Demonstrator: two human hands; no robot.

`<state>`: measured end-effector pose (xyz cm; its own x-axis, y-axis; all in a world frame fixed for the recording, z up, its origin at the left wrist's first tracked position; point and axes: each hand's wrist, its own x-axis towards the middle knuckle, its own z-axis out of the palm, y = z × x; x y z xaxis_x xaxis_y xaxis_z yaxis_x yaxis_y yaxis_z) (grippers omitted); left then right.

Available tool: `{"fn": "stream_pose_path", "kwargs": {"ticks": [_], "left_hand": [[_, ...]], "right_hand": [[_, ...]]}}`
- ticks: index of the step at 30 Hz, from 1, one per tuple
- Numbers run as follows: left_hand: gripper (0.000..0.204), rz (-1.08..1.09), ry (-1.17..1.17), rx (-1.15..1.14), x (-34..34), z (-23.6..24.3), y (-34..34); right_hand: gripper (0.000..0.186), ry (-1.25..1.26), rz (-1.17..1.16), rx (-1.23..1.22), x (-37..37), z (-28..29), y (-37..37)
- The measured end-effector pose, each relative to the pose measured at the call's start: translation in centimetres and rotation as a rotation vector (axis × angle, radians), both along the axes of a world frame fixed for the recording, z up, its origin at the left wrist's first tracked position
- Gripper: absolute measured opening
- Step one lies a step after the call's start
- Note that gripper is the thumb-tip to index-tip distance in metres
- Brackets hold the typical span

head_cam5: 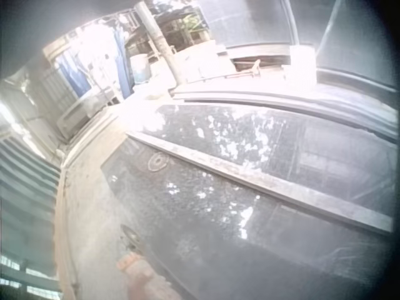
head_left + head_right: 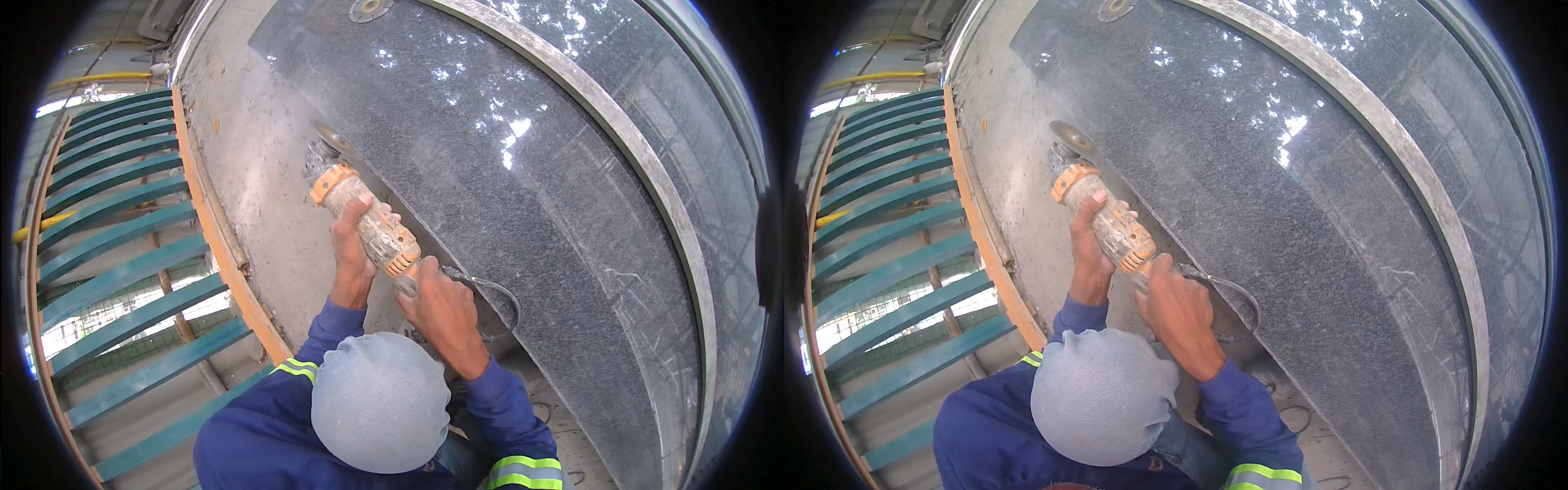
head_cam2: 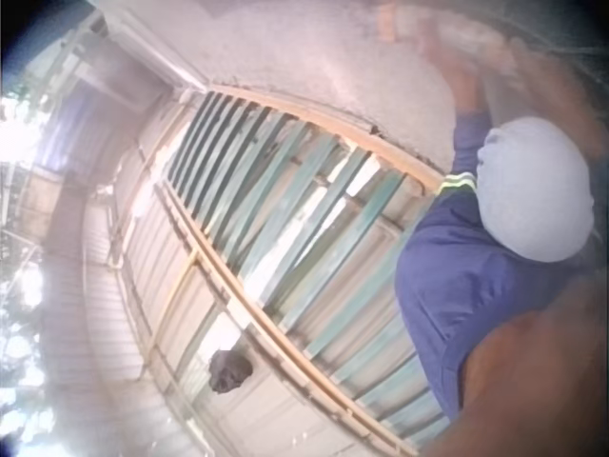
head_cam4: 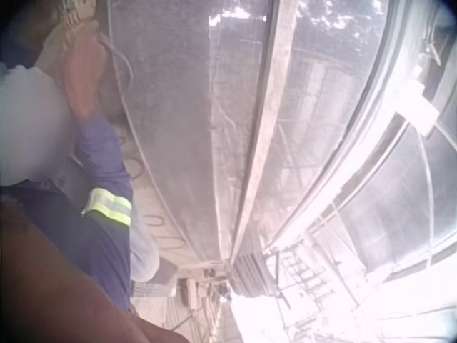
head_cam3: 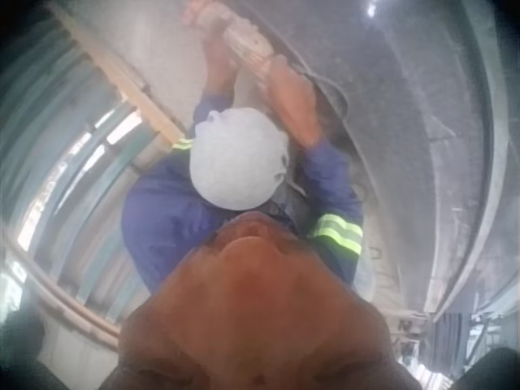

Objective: The person uses an angle grinder to grind the edge of a large curved stone slab. The person holds the tool with both hands and moves it along the slab's edge, generating dust.

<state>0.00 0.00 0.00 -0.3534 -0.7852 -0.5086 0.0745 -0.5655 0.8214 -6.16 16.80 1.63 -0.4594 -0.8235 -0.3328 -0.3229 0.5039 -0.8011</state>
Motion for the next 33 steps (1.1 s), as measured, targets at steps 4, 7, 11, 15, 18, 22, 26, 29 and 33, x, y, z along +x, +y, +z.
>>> {"fn": "stream_pose_path", "kwargs": {"ticks": [4,7,11,15,18,22,26,29,33], "left_hand": [[0.038,-0.001,-0.01,-0.039,-0.2,0.6,-0.5],[0.037,-0.003,-0.007,-0.042,0.0,0.3,-0.8],[0.036,-0.009,-0.006,-0.004,0.4,-0.5,-1.5],[0.036,-0.015,0.009,0.007,0.1,-0.7,-2.1],[0.038,-0.022,-0.004,0.02,0.3,-1.0,-2.1],[0.042,-0.028,-0.047,0.011,0.3,-0.4,-1.4],[0.042,-0.027,-0.071,-0.008,0.3,0.6,-0.1],[0.036,0.011,-0.029,0.009,0.1,0.8,0.2],[0.036,-0.008,-0.027,-0.005,0.2,0.7,0.2]], "right_hand": [[0.041,0.0,-0.005,-0.029,0.0,-0.1,-0.5],[0.037,0.015,-0.009,-0.054,0.1,0.0,-0.7],[0.035,0.015,-0.002,-0.026,0.4,-0.3,-1.3],[0.035,0.015,0.004,-0.011,0.4,-0.4,-1.8],[0.037,0.009,-0.006,0.014,0.5,-0.4,-1.9],[0.04,-0.02,-0.008,0.035,0.5,0.2,-1.4],[0.04,-0.048,-0.005,0.026,0.4,0.7,-0.3],[0.04,-0.033,-0.007,0.02,0.4,0.9,-0.1],[0.039,-0.027,0.004,0.022,0.2,1.0,0.0]]}}
